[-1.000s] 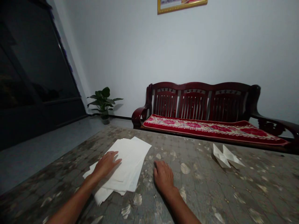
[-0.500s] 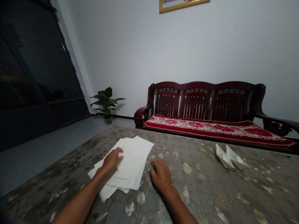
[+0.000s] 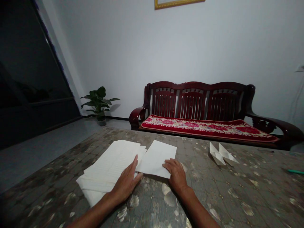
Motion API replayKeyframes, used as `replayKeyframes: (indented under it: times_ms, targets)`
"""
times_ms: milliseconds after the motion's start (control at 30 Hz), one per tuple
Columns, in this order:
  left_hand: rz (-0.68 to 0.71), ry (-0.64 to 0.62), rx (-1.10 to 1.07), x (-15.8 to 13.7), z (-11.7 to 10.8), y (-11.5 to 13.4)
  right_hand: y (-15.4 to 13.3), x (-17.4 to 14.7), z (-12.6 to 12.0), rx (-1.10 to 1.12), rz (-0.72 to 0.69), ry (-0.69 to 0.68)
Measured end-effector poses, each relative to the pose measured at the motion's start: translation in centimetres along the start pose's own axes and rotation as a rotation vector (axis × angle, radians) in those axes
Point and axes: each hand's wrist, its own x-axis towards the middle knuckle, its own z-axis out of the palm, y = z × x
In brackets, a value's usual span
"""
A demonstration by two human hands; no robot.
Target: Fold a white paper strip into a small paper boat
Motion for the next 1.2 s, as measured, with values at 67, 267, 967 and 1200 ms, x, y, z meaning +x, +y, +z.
replayKeyframes:
  times_ms: [67,267,967,1200]
  targets:
    - [0.004,-0.104,0.265,-0.7,0.5,0.7,2.1,-0.9,-0.7,0.001,-0.020,-0.003]
    - [-0.068,-0.081,0.600,-0.5,-0.5,-0.7,5.2,-3.1,-1.5,0.115,-0.151,0.029]
    - [0.469,0.000,0.311,0.2,3.4,1.8,-1.8,-4.3,-3.6,-0.337,-0.069,-0.016]
    - [0.527,-0.073,-0.077,3.6,6.2,-0.2,-2.2,-3.9,-5.3,-0.129,-0.098,-0.169]
